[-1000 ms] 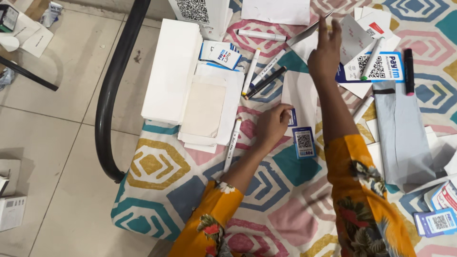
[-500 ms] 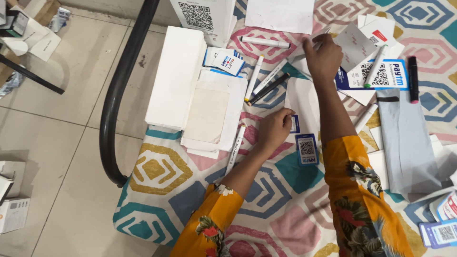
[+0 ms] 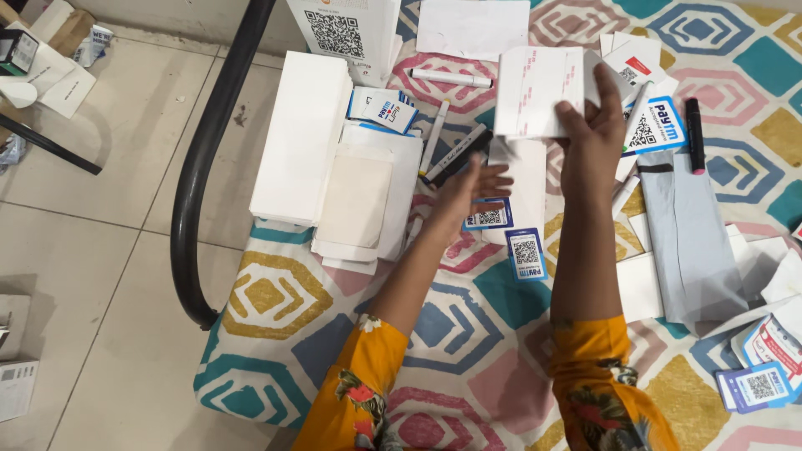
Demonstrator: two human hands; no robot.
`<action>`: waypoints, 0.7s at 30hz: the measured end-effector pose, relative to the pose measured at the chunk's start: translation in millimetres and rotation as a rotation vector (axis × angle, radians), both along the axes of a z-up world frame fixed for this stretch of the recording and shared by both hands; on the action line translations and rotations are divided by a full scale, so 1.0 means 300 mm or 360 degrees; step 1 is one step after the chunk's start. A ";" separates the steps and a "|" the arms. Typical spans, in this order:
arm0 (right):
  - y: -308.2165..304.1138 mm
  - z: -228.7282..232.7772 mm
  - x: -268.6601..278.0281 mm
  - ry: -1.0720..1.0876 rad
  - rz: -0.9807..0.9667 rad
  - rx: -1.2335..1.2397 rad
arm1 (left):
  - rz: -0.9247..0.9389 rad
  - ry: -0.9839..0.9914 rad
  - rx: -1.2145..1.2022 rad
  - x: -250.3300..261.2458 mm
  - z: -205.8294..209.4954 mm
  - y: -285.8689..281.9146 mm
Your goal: The person sorts and stacks white paper envelopes and small card-like items on a patterned surface. They repeatedly pick up items, align them, and place them into neat piles, occasionally moving markers and other items aside.
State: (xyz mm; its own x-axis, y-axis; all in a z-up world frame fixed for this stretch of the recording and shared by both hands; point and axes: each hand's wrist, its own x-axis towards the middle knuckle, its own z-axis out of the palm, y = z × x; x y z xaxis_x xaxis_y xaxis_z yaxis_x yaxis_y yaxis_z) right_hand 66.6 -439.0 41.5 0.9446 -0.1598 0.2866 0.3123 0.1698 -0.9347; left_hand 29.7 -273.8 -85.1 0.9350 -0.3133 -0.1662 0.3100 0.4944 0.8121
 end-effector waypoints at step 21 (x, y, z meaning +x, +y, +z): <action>-0.097 -0.062 -0.078 -0.0007 0.0753 -0.0368 | 0.0539 -0.0762 -0.0092 -0.010 0.138 0.173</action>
State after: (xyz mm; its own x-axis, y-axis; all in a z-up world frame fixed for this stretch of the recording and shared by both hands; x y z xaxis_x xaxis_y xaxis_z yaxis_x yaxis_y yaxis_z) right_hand 43.2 -468.0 22.8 0.8969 0.3516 0.2682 0.2555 0.0829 -0.9633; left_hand 26.7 -221.8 -43.8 0.9514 0.0199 0.3073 -0.2672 0.5496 0.7916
